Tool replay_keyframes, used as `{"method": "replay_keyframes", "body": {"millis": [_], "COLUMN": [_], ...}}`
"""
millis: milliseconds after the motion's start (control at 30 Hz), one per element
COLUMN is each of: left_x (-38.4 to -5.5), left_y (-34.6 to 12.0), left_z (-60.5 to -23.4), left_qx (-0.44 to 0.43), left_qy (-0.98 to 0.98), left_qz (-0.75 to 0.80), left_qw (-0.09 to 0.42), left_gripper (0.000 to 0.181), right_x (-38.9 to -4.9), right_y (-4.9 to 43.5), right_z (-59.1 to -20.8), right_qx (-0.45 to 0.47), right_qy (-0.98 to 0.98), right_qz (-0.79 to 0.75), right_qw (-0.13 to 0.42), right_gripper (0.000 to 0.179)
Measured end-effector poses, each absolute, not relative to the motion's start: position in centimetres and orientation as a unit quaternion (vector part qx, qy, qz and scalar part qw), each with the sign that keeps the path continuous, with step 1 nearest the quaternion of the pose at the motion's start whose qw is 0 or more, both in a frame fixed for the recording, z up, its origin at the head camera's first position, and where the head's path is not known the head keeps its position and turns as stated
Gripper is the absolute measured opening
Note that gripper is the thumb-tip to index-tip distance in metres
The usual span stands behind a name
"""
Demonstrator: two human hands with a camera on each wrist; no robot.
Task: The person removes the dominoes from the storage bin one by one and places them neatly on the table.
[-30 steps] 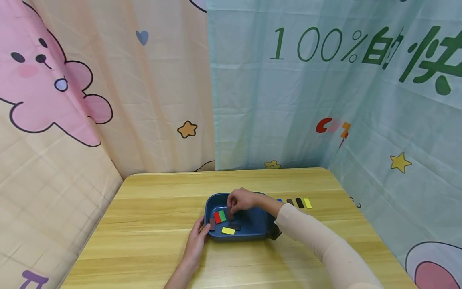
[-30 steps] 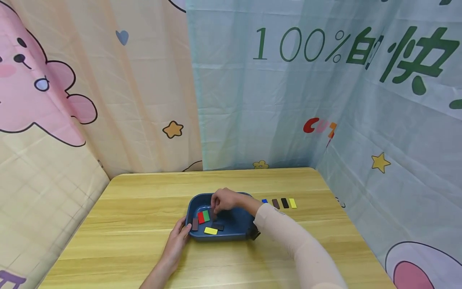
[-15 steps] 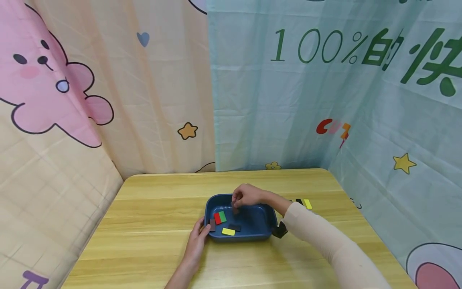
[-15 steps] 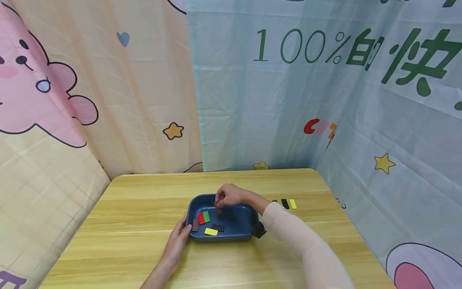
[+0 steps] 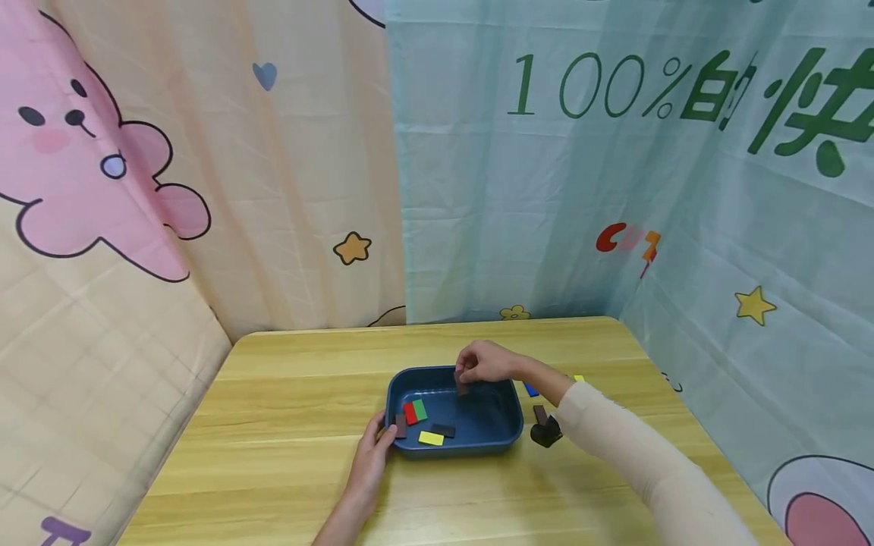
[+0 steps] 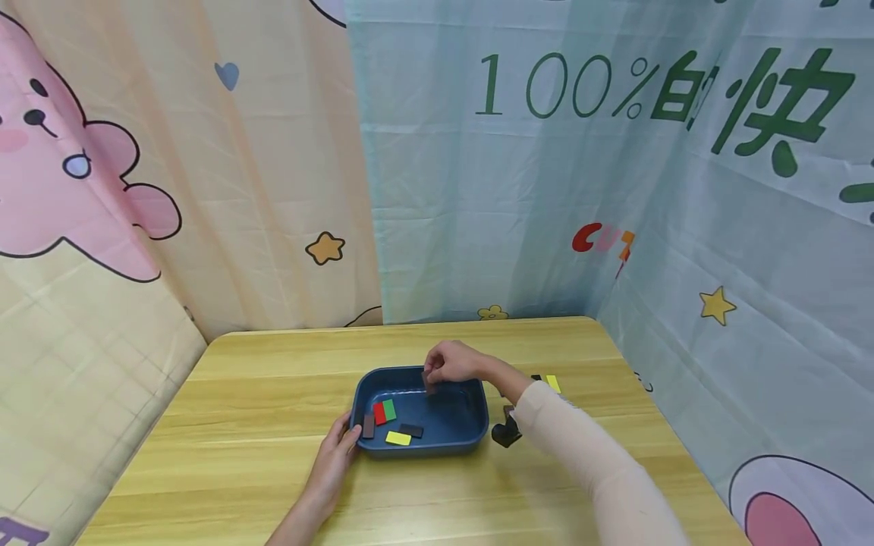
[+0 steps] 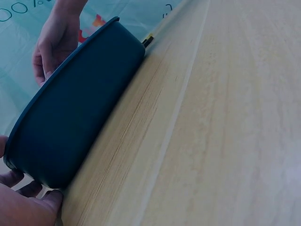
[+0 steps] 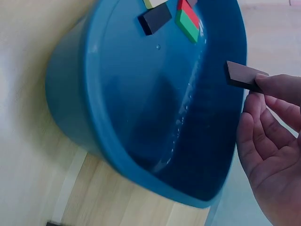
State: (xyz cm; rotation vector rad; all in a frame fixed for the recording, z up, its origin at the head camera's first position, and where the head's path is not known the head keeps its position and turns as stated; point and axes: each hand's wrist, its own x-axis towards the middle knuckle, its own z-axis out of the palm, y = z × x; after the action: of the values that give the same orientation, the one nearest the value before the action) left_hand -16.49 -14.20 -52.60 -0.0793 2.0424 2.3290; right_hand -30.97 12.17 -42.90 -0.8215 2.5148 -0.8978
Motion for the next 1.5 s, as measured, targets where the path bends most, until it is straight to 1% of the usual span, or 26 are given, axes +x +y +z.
{"method": "replay_keyframes", "body": {"millis": [333,667,900,1000,1500], "left_x": [-16.5,-16.6,-16.7,-16.7,-16.6], "left_y": [-14.2,-14.1,-14.3,-14.4,-14.5], "left_z": [-52.8,-52.7,-52.5,-52.4,-52.5], "left_qx": [-0.032,-0.030,-0.035,-0.040,-0.033], "left_qy": [0.654,0.650,0.646,0.649,0.650], "left_qz": [0.755,0.760,0.762,0.759,0.759], "left_qw": [0.014,0.015,0.019,0.024,0.029], "left_gripper": [0.051,0.049,0.048,0.048,0.050], "right_x": [-30.5,-29.7,-29.1,-28.8,-27.6], "right_y": [14.3,17.2,19.3,20.1,24.2], "right_z": [-42.5,-42.3,-42.6,-42.7,-43.1], "right_qx": [-0.293,-0.272,-0.251,-0.239,-0.213], "right_qy": [0.878,0.878,0.866,0.869,0.879], "right_qz": [-0.342,-0.366,-0.405,-0.408,-0.403], "right_qw": [0.160,0.147,0.152,0.148,0.137], "right_gripper": [0.005,0.006,0.010,0.013,0.013]}}
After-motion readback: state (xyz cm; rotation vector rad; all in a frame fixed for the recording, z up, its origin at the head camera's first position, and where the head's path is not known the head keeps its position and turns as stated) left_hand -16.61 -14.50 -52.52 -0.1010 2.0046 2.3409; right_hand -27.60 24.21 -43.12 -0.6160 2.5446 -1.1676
